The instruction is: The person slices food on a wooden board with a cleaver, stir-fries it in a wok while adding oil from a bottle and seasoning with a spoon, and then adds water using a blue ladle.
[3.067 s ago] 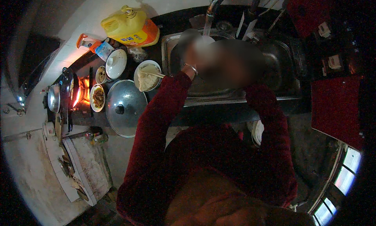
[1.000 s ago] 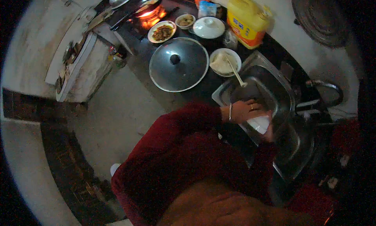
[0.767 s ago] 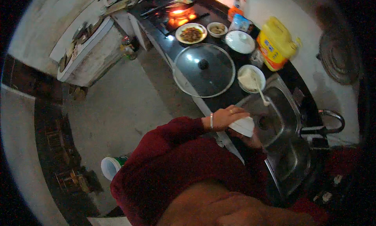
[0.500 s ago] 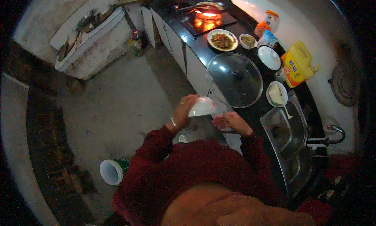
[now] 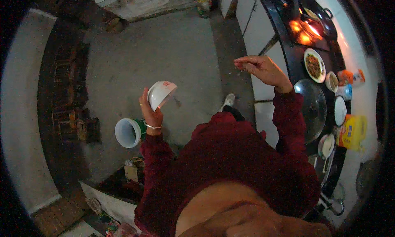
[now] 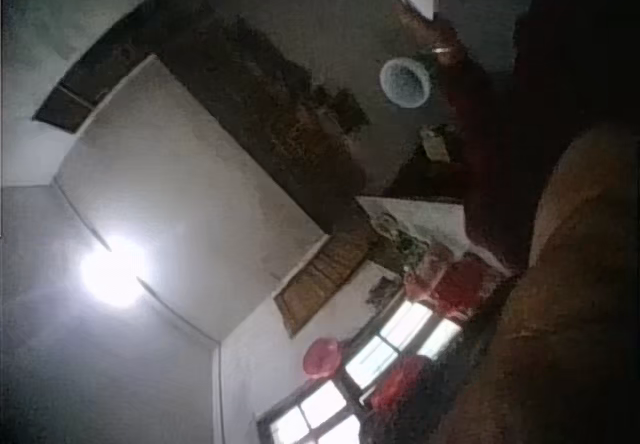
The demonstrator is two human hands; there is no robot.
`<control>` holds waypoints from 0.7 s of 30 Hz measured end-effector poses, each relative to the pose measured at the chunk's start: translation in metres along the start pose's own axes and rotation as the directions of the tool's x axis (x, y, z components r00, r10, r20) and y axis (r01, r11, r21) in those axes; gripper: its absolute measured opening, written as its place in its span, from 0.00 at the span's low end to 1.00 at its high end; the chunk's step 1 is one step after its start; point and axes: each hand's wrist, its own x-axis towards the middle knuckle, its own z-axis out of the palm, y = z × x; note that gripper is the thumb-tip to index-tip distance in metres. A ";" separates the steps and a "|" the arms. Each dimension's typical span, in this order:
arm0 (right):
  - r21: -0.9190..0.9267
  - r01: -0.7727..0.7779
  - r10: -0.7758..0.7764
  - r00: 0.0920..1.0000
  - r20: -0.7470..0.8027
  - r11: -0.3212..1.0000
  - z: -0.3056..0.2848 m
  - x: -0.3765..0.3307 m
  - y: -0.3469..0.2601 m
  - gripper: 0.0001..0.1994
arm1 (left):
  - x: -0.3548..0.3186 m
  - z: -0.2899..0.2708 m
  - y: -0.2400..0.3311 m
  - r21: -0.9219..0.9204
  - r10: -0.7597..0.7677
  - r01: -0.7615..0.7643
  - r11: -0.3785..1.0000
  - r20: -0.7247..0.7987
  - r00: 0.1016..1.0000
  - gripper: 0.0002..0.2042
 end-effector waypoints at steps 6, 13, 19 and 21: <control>-0.042 0.081 -0.072 0.981 0.181 0.996 -0.039 0.081 0.072 0.14 | -0.002 0.032 -0.042 -0.162 -0.215 0.183 0.970 -0.209 0.954 0.29; 0.016 0.178 -0.176 0.954 0.243 0.984 -0.092 0.139 0.104 0.13 | 0.026 0.071 -0.007 0.126 -0.135 0.168 0.978 -0.234 0.963 0.28; 0.229 0.112 -0.177 0.942 0.286 0.967 -0.103 0.185 0.126 0.15 | 0.065 0.113 -0.014 0.199 -0.040 0.082 0.977 -0.206 0.978 0.25; 0.664 -0.113 -0.144 0.937 0.319 0.739 -0.096 0.185 0.149 0.15 | 0.076 0.113 -0.029 0.288 -0.006 0.047 0.957 -0.139 0.990 0.24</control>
